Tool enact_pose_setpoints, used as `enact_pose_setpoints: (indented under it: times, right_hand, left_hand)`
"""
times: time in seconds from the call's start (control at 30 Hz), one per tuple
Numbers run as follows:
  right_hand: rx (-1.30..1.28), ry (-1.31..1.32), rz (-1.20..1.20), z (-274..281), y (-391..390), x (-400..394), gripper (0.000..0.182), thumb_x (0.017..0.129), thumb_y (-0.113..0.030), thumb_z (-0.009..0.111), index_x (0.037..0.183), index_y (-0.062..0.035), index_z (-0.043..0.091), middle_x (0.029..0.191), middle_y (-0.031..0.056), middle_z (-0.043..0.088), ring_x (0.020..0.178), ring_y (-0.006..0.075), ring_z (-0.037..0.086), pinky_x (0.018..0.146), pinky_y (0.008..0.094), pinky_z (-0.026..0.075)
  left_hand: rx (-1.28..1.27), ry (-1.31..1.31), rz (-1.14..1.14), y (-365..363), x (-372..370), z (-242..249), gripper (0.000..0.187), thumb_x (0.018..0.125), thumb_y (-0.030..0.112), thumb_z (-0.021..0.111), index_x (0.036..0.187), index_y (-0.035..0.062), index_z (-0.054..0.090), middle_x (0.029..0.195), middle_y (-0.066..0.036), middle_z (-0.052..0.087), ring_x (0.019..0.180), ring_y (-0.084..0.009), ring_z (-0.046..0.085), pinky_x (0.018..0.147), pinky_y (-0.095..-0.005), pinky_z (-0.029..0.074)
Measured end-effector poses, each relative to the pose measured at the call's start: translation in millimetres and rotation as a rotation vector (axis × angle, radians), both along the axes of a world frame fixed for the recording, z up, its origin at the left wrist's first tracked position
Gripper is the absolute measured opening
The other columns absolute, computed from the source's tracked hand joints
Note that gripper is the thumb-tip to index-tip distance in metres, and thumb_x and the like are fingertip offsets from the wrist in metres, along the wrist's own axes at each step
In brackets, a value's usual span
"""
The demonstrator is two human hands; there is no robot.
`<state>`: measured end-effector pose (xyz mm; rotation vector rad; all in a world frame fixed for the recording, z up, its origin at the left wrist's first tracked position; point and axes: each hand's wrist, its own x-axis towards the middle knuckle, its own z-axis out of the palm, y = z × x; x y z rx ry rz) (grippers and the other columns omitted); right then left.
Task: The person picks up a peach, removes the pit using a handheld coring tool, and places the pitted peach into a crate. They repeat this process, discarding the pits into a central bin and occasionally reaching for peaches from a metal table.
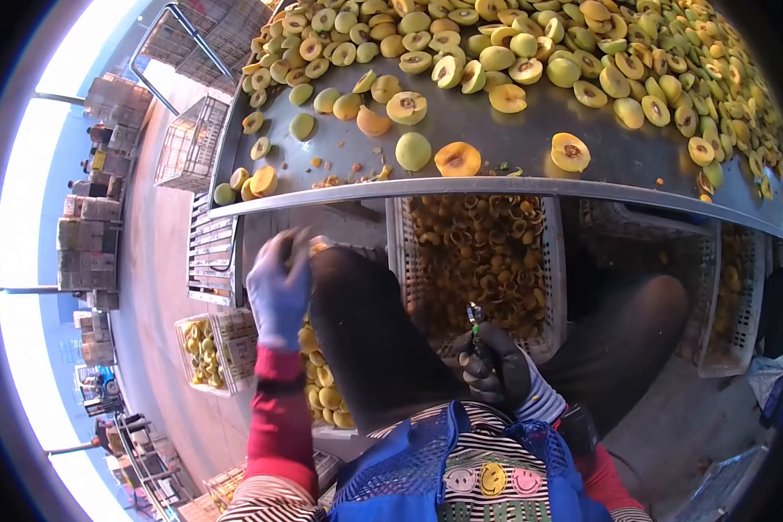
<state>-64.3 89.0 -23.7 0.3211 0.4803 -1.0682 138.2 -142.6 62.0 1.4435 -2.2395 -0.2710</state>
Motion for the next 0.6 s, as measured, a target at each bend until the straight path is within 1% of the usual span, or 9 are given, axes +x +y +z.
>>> enact_pose_setpoints:
  times: [0.03,0.07,0.13,0.17,0.23,0.3,0.4,0.5,0.6]
  right_hand:
    - [-0.048,0.126,0.023,7,-2,-1,0.038,0.096,-0.040,0.046,0.104,-0.0042,0.055,0.062,-0.0015,0.043,0.042,0.0041,0.033,0.035,0.0193,0.026]
    - [-0.050,0.127,0.024,5,-5,1,0.038,0.096,-0.040,0.046,0.104,-0.0042,0.055,0.062,-0.0015,0.043,0.042,0.0041,0.033,0.035,0.0193,0.026]
    - [-0.075,0.487,-0.046,0,-1,10,0.034,0.096,-0.038,0.046,0.097,-0.0061,0.058,0.061,-0.0031,0.045,0.043,0.0042,0.034,0.035,0.0190,0.025]
    - [-0.063,0.482,-0.047,-6,0,7,0.034,0.096,-0.038,0.046,0.097,-0.0061,0.058,0.061,-0.0031,0.045,0.043,0.0042,0.034,0.035,0.0190,0.025]
    - [0.237,0.046,-0.040,-21,-4,-6,0.034,0.097,-0.038,0.045,0.096,-0.0063,0.058,0.061,-0.0026,0.045,0.042,0.0041,0.033,0.035,0.0187,0.024]
    - [0.098,0.072,-0.037,-2,-9,-18,0.035,0.097,-0.039,0.045,0.095,-0.0061,0.058,0.059,-0.0025,0.044,0.041,0.0041,0.032,0.035,0.0190,0.025]
    - [-0.016,0.121,-0.058,10,-12,-26,0.038,0.097,-0.041,0.044,0.093,-0.0056,0.058,0.056,-0.0023,0.042,0.039,0.0040,0.031,0.035,0.0196,0.025]
    - [-0.049,0.342,-0.153,46,-24,-43,0.040,0.097,-0.041,0.044,0.092,-0.0042,0.057,0.054,-0.0015,0.043,0.038,0.0040,0.033,0.035,0.0200,0.026]
    - [-0.192,0.606,-0.290,57,-40,-40,0.035,0.099,-0.033,0.045,0.094,-0.0005,0.056,0.054,0.0003,0.047,0.037,0.0062,0.039,0.034,0.0211,0.027]
  left_hand:
    - [0.059,0.063,-0.079,-6,-40,3,0.025,0.089,0.023,0.060,0.101,0.0028,0.066,0.092,-0.014,0.067,0.084,-0.0226,0.065,0.076,-0.0315,0.048]
    - [0.173,-0.157,-0.026,-13,-75,10,0.031,0.085,0.030,0.063,0.104,0.0056,0.065,0.097,-0.013,0.066,0.092,-0.0268,0.064,0.080,-0.0346,0.048]
    - [0.054,-0.289,-0.246,-51,-120,-16,0.044,0.081,0.037,0.066,0.115,0.0097,0.059,0.106,-0.013,0.063,0.103,-0.0310,0.060,0.084,-0.0396,0.048]
    - [0.117,-0.385,-0.279,-67,-139,-31,0.051,0.078,0.037,0.067,0.121,0.0123,0.054,0.111,-0.013,0.059,0.105,-0.0320,0.059,0.085,-0.0412,0.047]
    - [0.171,-0.477,-0.326,-93,-166,-44,0.059,0.076,0.037,0.068,0.127,0.0150,0.048,0.116,-0.014,0.055,0.106,-0.0330,0.057,0.087,-0.0427,0.047]
    - [0.238,-0.597,-0.373,-107,-174,-51,0.061,0.071,0.037,0.071,0.122,0.0113,0.050,0.121,-0.014,0.053,0.107,-0.0335,0.057,0.087,-0.0425,0.047]
    - [0.199,-0.329,-0.453,-103,-166,-52,0.057,0.072,0.029,0.073,0.120,0.0085,0.050,0.113,-0.014,0.057,0.103,-0.0273,0.059,0.084,-0.0373,0.049]
    - [0.952,0.698,-0.424,-36,-159,-18,0.052,0.082,0.027,0.066,0.122,-0.0007,0.049,0.102,-0.006,0.057,0.088,-0.0096,0.056,0.075,-0.0229,0.048]
    - [1.297,1.035,-0.390,32,-143,-24,0.059,0.081,0.028,0.061,0.128,-0.0044,0.045,0.112,-0.013,0.058,0.100,-0.0186,0.059,0.085,-0.0277,0.049]
